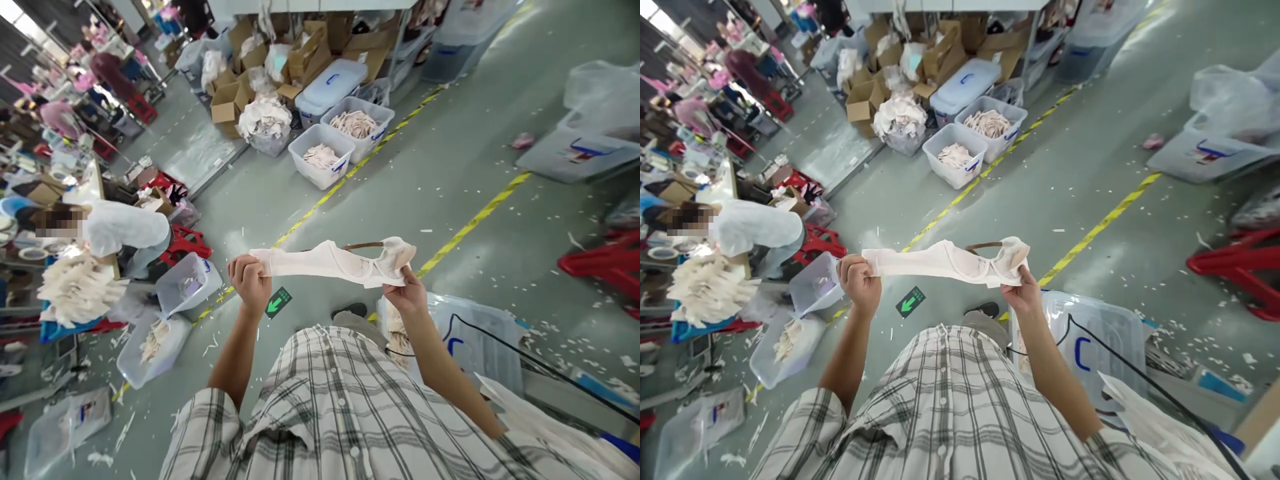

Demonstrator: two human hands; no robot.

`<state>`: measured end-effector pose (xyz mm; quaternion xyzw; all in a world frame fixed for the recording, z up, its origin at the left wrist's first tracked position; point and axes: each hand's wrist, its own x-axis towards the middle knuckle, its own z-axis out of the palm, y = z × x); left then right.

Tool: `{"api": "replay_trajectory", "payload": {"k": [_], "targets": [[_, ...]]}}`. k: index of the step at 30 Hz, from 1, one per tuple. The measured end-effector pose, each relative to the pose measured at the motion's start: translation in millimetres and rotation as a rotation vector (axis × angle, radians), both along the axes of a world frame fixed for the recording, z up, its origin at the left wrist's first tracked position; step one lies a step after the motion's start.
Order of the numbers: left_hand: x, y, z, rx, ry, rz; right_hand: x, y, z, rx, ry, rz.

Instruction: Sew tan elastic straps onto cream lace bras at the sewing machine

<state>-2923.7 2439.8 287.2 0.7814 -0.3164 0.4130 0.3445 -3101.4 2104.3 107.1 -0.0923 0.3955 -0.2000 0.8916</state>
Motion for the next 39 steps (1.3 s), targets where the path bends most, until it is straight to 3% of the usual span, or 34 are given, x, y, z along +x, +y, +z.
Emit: {"api": "replay_trajectory", "payload": {"k": [5, 9, 15, 21, 25, 27, 29, 33, 39], "targets": [[-26, 87, -12.5, -0.024, 0.03, 0.075, 5, 74, -15.8, 0.049, 0.038, 0.129], [-44, 143, -20.5, -0.018, 0.038, 0.136, 7, 128, -26.7, 0.075, 0.062, 0.208], [-64, 205, -26.9, -0.018, 0.038, 0.244, 26, 195, -37.1, 0.096, 0.099, 0.381], [-66, 259, -37.0, -0.011, 0.09, 0.394, 73, 248, -55.0, 0.094, 0.2, 0.594], [-48, 297, -50.5, 0.022, 0.148, 0.57, 118, 287, -77.0, 0.071, 0.269, 0.762], [-30, 317, -61.7, -0.008, 0.282, 0.643, 144, 309, -90.8, 0.058, 0.317, 0.877], [-7, 339, -76.2, -0.146, 0.532, 0.657, 171, 334, -105.4, 0.045, 0.372, 1.004], [41, 390, -109.3, -0.59, 1.045, 0.658, 223, 384, -133.7, 0.02, 0.456, 1.234], [92, 467, -144.5, -0.901, 1.213, 0.747, 289, 442, -163.8, -0.079, 0.516, 1.478]]}}
